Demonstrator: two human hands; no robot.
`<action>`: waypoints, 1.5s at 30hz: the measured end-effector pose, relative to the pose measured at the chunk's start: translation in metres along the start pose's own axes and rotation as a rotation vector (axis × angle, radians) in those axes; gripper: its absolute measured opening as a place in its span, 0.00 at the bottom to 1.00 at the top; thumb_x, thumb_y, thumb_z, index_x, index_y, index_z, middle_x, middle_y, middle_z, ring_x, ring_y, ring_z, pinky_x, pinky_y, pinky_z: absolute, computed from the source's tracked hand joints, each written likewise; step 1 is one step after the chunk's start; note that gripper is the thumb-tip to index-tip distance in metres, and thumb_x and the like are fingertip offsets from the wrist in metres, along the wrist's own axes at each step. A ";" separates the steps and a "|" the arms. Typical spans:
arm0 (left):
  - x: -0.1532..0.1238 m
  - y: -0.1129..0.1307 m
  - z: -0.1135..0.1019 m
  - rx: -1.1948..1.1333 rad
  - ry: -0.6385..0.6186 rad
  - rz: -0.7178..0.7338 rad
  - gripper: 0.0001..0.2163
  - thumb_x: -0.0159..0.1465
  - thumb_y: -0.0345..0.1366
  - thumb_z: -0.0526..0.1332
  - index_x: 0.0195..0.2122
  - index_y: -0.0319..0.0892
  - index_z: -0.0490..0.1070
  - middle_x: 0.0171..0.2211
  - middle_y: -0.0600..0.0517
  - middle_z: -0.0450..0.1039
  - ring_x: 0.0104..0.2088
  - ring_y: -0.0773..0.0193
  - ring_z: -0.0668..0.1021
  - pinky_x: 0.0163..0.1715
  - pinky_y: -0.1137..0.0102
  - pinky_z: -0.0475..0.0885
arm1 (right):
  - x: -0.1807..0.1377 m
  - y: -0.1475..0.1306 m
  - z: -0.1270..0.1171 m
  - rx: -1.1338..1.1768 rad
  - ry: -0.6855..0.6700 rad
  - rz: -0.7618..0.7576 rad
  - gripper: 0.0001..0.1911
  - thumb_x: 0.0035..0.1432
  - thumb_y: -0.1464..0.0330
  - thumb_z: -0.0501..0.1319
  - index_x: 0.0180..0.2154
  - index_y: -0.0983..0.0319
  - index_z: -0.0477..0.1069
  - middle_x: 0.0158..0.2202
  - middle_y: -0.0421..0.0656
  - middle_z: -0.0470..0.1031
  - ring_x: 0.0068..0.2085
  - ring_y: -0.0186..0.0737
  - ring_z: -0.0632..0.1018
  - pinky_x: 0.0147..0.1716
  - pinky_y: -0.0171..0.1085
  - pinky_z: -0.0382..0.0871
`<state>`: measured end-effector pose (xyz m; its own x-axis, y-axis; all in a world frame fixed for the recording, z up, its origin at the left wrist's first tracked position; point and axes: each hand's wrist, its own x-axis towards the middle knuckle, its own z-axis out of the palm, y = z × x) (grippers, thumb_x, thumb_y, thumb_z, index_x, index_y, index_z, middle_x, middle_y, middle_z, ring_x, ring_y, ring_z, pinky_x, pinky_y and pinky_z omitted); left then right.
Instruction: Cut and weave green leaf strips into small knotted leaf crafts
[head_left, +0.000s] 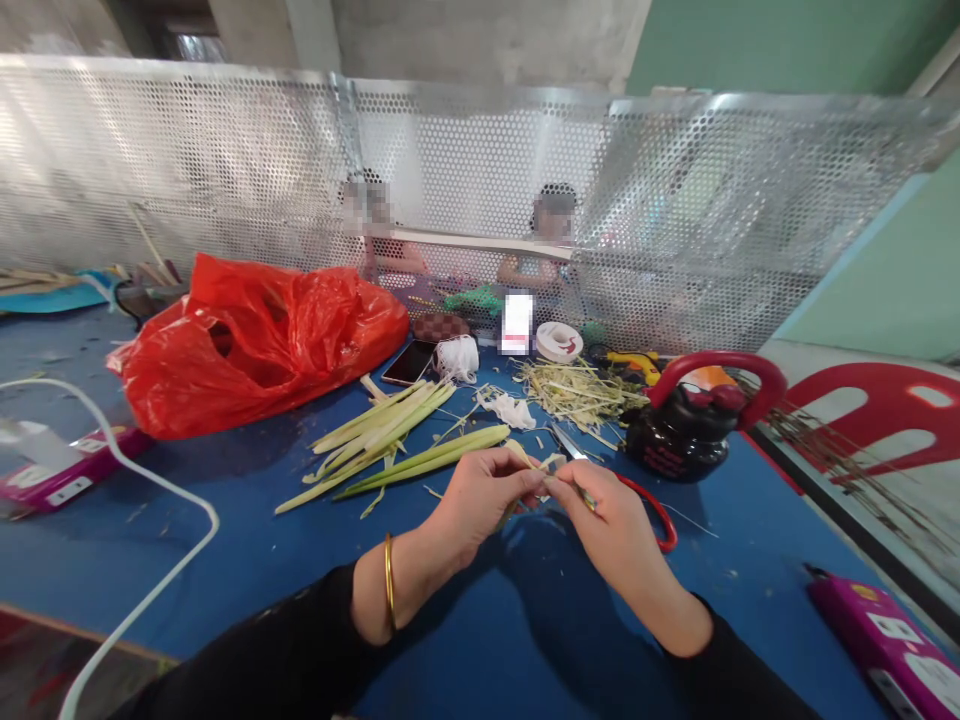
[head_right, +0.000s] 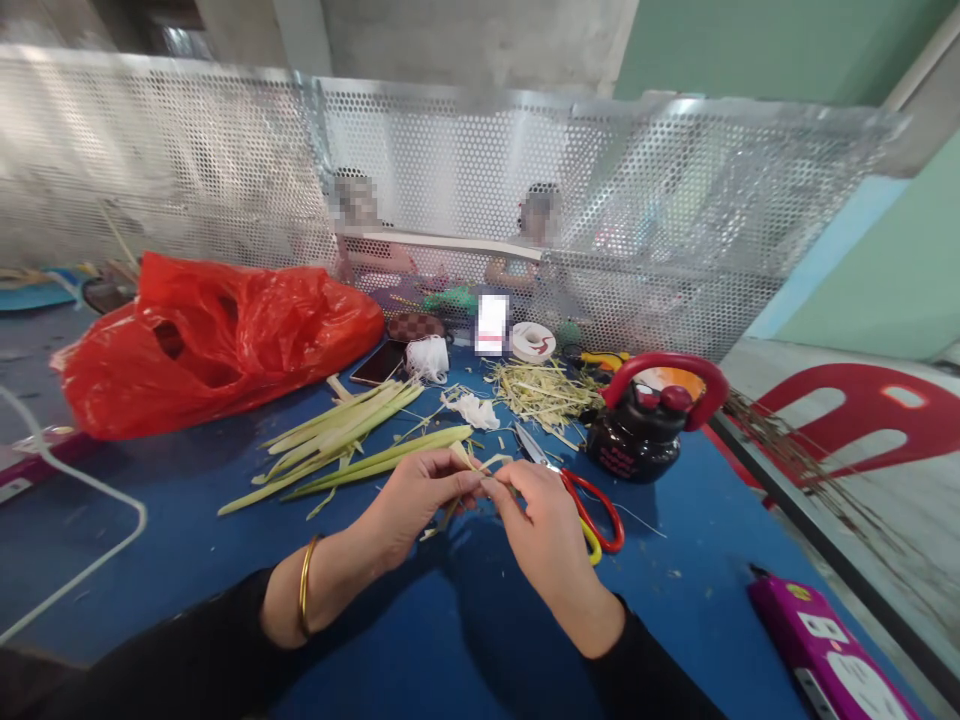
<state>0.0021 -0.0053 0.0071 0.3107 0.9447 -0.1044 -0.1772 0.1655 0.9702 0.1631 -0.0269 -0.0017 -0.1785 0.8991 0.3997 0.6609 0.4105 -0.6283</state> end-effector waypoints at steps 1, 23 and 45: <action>0.000 -0.001 0.000 0.005 0.015 0.002 0.10 0.51 0.40 0.68 0.26 0.38 0.74 0.21 0.54 0.72 0.23 0.71 0.71 0.25 0.75 0.63 | -0.001 0.000 0.001 -0.016 0.013 -0.021 0.15 0.65 0.63 0.55 0.26 0.59 0.69 0.25 0.40 0.71 0.30 0.39 0.71 0.33 0.37 0.63; 0.003 0.006 -0.006 -0.072 0.051 -0.086 0.11 0.55 0.43 0.66 0.31 0.39 0.76 0.27 0.50 0.79 0.31 0.66 0.78 0.33 0.74 0.68 | -0.004 0.001 0.005 0.004 0.110 0.056 0.11 0.66 0.63 0.53 0.36 0.59 0.71 0.33 0.42 0.75 0.36 0.43 0.74 0.37 0.38 0.64; 0.006 0.001 -0.007 -0.159 0.058 -0.137 0.08 0.52 0.37 0.66 0.29 0.38 0.75 0.30 0.49 0.78 0.30 0.65 0.78 0.30 0.73 0.70 | -0.002 0.009 0.008 0.032 0.074 0.035 0.12 0.65 0.61 0.54 0.33 0.60 0.71 0.30 0.41 0.74 0.33 0.41 0.73 0.34 0.36 0.64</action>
<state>-0.0026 0.0022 0.0060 0.2888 0.9244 -0.2493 -0.2834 0.3313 0.9000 0.1634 -0.0239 -0.0137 -0.1001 0.8998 0.4247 0.6422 0.3845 -0.6632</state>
